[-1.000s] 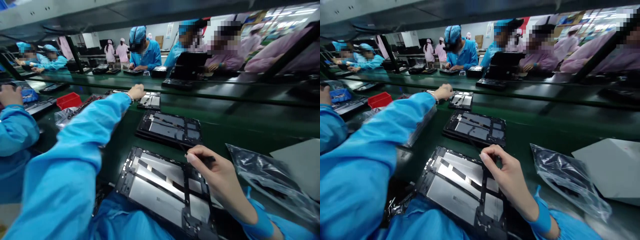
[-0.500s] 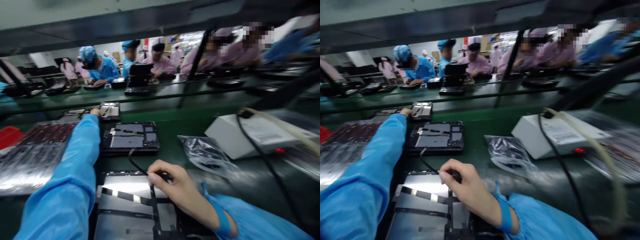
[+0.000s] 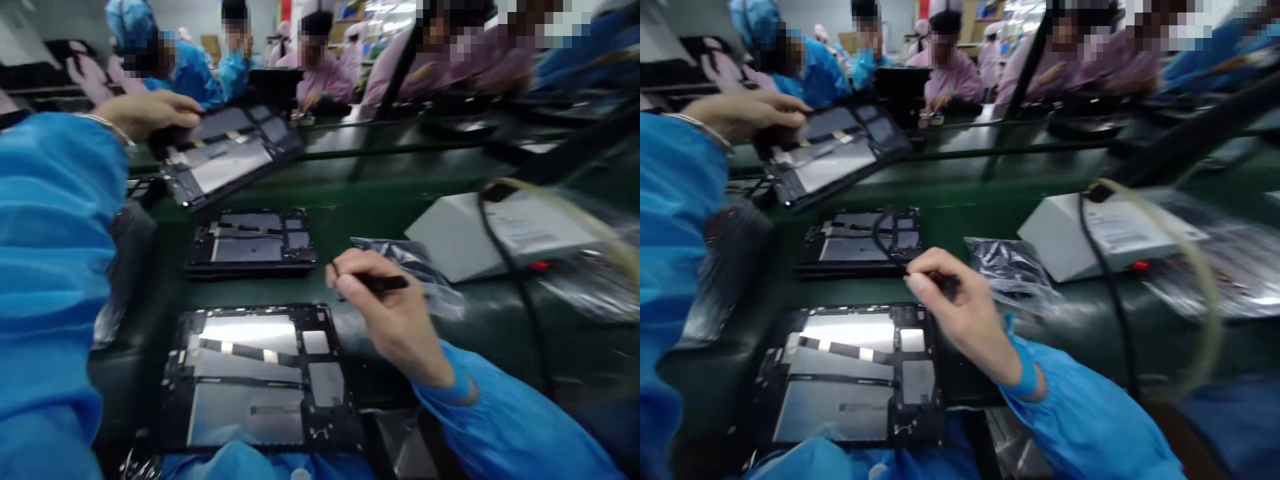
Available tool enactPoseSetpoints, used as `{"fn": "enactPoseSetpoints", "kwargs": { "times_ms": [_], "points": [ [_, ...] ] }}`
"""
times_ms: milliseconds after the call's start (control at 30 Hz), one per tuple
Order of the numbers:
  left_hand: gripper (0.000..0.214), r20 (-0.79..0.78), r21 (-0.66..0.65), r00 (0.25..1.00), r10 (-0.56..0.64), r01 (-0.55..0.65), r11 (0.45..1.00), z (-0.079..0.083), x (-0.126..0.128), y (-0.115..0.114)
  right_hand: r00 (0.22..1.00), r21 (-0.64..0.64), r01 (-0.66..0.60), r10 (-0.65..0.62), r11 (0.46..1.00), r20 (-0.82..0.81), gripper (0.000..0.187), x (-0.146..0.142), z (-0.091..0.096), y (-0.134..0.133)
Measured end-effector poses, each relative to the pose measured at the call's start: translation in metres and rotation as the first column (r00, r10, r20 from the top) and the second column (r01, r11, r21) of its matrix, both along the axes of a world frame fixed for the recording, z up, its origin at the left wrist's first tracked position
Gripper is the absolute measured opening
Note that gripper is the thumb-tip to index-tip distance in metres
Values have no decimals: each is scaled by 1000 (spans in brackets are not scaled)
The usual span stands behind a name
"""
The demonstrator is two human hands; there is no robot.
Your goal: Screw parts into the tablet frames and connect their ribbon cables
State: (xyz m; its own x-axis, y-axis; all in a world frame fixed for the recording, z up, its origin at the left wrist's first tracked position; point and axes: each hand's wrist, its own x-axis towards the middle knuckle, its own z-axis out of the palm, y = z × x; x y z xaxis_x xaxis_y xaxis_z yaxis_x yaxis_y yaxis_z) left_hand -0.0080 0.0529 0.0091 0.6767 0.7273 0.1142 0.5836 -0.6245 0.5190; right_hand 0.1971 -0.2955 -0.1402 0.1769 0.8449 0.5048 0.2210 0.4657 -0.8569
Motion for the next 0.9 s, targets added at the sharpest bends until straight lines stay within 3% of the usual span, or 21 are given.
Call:
{"fn": "enactPoseSetpoints", "kwargs": {
  "times_ms": [100,167,267,400,467,533,600,667,733,800,900],
  "points": [
    [39,-115,-117,991,-73,59,991,-27,-2,-5,998,-18,-19,18,1000,-53,13,5,-4,3],
    [38,-162,-193,972,-170,138,971,-47,8,-11,998,-47,-20,17,999,-61,15,6,-5,3],
    [40,-188,-294,959,-212,150,944,-72,24,-20,1000,-93,-5,3,996,-22,16,5,-6,1],
    [44,-243,-379,941,-236,132,916,-88,32,-24,997,-164,-34,45,986,60,17,6,-7,1],
    [48,-339,-310,903,-264,158,938,-85,30,-28,991,-192,-63,84,979,101,16,6,-5,2],
    [55,-453,-71,858,-243,237,969,-75,22,-41,979,-235,-82,123,969,165,15,6,-2,1],
    [65,-505,236,843,-185,341,910,-61,8,-68,948,-301,-101,183,948,259,18,7,0,2],
    [65,-437,327,876,-206,368,871,-52,-8,-107,891,-366,-136,275,921,361,21,9,-1,2],
    [59,-309,332,890,-336,431,839,-53,-23,-153,811,-430,-176,378,885,446,23,10,-3,3],
    [46,-199,270,890,-411,453,850,-68,-36,-194,736,-489,-205,463,848,493,22,10,-5,5],
    [30,-151,253,875,-461,485,837,-108,-53,-234,667,-552,-238,548,799,506,21,5,-6,9]
  ]
}}
